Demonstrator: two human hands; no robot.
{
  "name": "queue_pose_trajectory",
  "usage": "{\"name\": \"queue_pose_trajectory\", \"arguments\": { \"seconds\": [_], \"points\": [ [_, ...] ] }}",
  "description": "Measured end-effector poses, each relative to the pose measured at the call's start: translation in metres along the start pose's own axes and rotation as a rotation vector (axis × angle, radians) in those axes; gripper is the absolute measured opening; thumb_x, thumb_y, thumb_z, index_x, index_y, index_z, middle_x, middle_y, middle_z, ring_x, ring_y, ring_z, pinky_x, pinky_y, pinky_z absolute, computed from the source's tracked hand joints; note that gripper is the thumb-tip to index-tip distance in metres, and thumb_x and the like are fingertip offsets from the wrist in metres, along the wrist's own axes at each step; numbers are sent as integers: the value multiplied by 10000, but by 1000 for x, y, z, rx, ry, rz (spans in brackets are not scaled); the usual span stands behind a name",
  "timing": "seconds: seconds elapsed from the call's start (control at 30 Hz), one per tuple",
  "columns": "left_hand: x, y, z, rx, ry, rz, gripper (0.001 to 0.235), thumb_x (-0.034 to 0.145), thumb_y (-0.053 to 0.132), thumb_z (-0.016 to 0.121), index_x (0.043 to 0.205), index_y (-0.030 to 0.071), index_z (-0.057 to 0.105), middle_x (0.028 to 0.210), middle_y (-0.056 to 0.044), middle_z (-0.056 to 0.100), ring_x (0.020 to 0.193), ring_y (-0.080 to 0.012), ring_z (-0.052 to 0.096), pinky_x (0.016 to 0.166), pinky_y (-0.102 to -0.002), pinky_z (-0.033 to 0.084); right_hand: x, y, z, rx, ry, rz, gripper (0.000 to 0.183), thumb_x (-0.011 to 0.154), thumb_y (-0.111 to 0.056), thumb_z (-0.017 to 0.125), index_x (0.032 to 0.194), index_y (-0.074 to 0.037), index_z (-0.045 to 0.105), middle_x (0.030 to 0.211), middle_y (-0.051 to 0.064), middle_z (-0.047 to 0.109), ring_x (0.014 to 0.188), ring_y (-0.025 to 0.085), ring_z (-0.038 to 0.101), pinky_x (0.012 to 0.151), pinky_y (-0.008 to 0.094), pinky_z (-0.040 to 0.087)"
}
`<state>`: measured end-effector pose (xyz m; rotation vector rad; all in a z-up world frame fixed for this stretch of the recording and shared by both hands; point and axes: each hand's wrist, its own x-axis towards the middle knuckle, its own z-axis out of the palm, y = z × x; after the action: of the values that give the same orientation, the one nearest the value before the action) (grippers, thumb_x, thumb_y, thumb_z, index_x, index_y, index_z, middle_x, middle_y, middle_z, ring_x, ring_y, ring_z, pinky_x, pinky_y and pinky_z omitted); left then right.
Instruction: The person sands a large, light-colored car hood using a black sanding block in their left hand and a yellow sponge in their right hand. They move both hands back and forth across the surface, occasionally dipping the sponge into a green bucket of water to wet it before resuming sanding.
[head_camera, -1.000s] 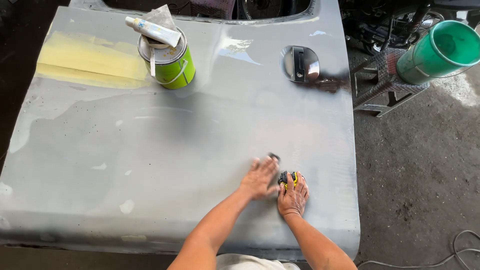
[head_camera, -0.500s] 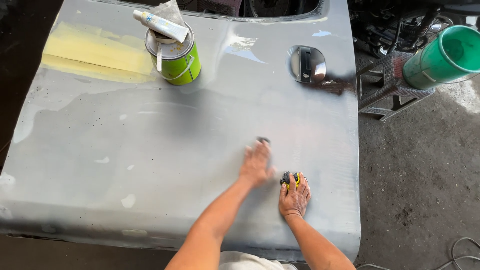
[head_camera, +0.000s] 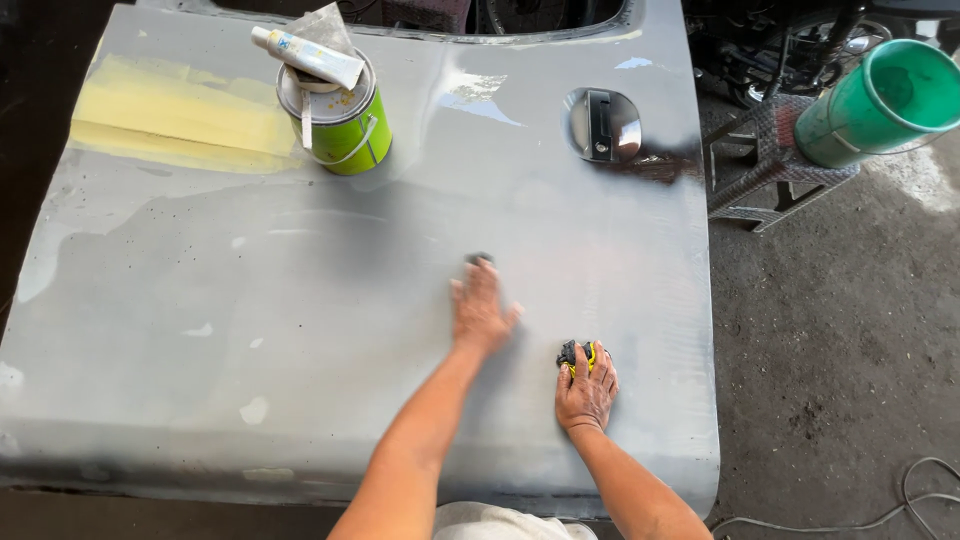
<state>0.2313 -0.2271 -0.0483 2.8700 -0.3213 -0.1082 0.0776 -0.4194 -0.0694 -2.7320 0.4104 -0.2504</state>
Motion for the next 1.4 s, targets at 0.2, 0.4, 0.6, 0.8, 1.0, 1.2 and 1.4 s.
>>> {"name": "queue_pose_trajectory", "arguments": {
  "seconds": [0.2, 0.4, 0.6, 0.8, 1.0, 1.2, 1.4],
  "points": [
    [-43, 53, -23, 39, -472, 498, 956, 958, 702, 361, 1628, 79, 85, 1729, -100, 58, 1597, -249, 15, 1263, -520, -27, -2, 3, 2, 3, 2, -2, 520, 959, -360, 548, 1461, -236, 488, 1614, 118, 326, 1472, 368, 311, 1197, 545, 233],
    [11, -76, -30, 49, 166, -391, 799, 1031, 526, 428, 1625, 38, 207, 1726, -137, 130, 1592, -307, 71, 1245, -600, 7, 1, -2, -2, 13, 5, -9, 515, 966, -349, 551, 1461, -224, 489, 1601, 137, 337, 1468, 385, 317, 1190, 553, 235],
    [7, 31, -1, 24, -138, 221, 965, 958, 657, 401, 1626, 18, 127, 1719, -143, 48, 1581, -290, 0, 1250, -531, -7, 1, 2, 1, 17, 4, -14, 521, 977, -351, 558, 1475, -218, 479, 1608, 143, 333, 1468, 392, 316, 1188, 559, 236],
    [1, 17, -30, 99, -459, 419, 914, 952, 676, 341, 1629, 138, 45, 1718, -80, 8, 1576, -230, -20, 1253, -482, -54, -2, 3, 2, 24, -4, -25, 506, 990, -355, 552, 1474, -226, 481, 1613, 142, 331, 1475, 391, 312, 1198, 561, 234],
    [27, -90, -21, 74, 139, -311, 861, 1016, 586, 397, 1633, 64, 100, 1731, -131, 59, 1590, -293, 43, 1237, -596, -9, -3, 1, -1, 16, -14, -21, 507, 990, -351, 543, 1478, -226, 482, 1611, 145, 332, 1470, 392, 316, 1197, 562, 233],
    [-80, 12, -5, 17, -361, 481, 942, 943, 658, 433, 1607, 67, 124, 1698, -130, 92, 1573, -282, 43, 1252, -563, 1, 0, 0, -1, 24, 4, -23, 511, 990, -350, 549, 1480, -221, 487, 1614, 142, 337, 1472, 388, 324, 1196, 558, 240],
    [-75, -91, -35, 71, -67, -36, 878, 999, 588, 418, 1640, 62, 131, 1730, -105, 78, 1586, -264, 40, 1262, -559, 0, -3, 2, 1, 25, 23, -34, 505, 990, -336, 566, 1475, -215, 494, 1611, 147, 349, 1473, 379, 332, 1200, 554, 244]
  ]
}}
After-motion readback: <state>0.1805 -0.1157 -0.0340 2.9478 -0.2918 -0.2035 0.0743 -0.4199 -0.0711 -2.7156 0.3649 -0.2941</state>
